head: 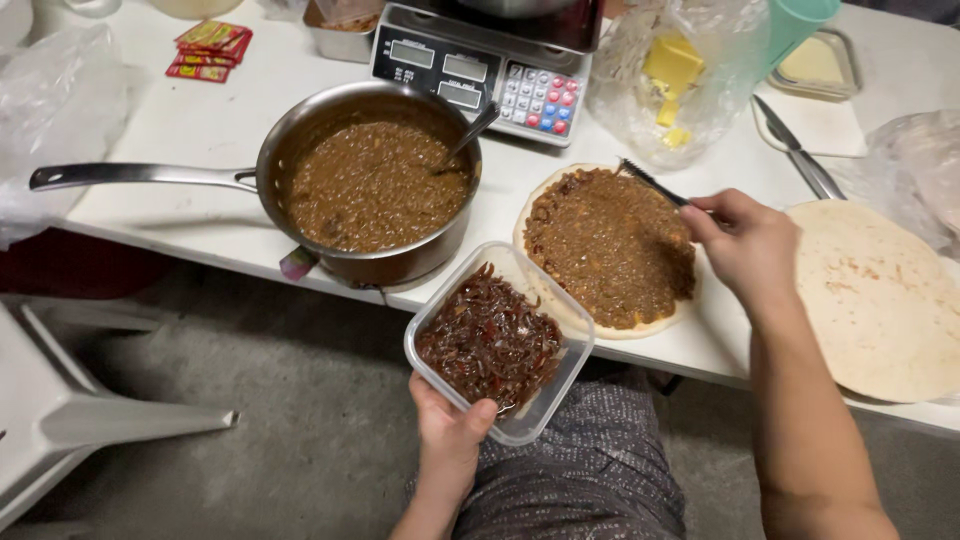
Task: The person spreads a brown sauce evenly over a round pizza base using a spoon, then uses tongs to place caramelized onions from a container onto the sauce. The person works at a white countertop with a digital scale and other ingredients nearby.
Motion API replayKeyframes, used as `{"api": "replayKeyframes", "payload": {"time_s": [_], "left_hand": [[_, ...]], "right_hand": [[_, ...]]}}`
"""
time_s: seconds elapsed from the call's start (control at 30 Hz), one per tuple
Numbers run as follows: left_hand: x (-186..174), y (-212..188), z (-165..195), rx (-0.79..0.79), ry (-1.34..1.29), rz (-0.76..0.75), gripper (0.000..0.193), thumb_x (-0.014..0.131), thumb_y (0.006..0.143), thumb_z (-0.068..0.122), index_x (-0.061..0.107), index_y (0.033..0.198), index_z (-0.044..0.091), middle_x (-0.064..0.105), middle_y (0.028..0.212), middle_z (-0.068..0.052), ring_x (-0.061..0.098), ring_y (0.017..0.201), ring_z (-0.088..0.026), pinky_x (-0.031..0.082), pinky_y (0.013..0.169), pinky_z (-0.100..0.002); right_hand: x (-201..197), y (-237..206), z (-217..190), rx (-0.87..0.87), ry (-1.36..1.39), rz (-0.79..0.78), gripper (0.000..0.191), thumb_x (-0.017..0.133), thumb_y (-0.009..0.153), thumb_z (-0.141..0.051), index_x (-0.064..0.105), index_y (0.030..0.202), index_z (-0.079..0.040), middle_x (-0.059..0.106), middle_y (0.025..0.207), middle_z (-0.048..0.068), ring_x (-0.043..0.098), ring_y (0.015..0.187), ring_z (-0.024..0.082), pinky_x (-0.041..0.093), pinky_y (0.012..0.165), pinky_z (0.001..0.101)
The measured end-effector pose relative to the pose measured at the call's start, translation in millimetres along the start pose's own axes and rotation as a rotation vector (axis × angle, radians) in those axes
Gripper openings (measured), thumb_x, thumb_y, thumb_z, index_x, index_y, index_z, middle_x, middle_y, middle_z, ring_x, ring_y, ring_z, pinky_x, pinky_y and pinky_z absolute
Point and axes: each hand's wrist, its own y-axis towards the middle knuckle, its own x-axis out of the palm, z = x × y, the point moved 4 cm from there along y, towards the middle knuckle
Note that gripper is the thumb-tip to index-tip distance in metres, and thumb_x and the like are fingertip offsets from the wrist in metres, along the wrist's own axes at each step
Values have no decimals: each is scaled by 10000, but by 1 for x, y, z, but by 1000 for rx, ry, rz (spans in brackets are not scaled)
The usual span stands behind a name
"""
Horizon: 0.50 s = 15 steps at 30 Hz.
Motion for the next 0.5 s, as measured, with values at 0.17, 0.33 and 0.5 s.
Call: {"api": "replayKeyframes", "payload": {"time_s": [0.17, 0.33, 0.5], "left_hand": [[0, 2, 1, -27, 20, 20, 1064, 893, 724, 303, 205, 1471, -13, 474, 1432, -191, 518, 1313, -283, 415, 1138, -443], [3, 3, 7, -55, 44, 23, 1106, 891, 715, 341, 177, 1477, -24, 467, 1430, -215, 512, 1321, -298, 419, 1140, -447], [5, 4, 10, -62, 68, 24, 1128, 891, 707, 366, 173, 1478, -38, 468, 1423, -224, 514, 1322, -304, 428, 1139, -450]], "right_hand": [[21, 20, 8, 53, -264, -65, 259, 782, 920, -403, 798, 1059, -185, 758, 779, 96, 715, 696, 239, 540, 688, 390], [30, 24, 3, 10, -371, -101, 311, 739, 921, -471, 797, 1070, -204, 746, 797, 128, 719, 739, 314, 545, 693, 437], [34, 25, 0, -4, -446, -133, 345, 732, 924, -511, 791, 1077, -207, 750, 804, 131, 721, 752, 325, 544, 705, 448]]}}
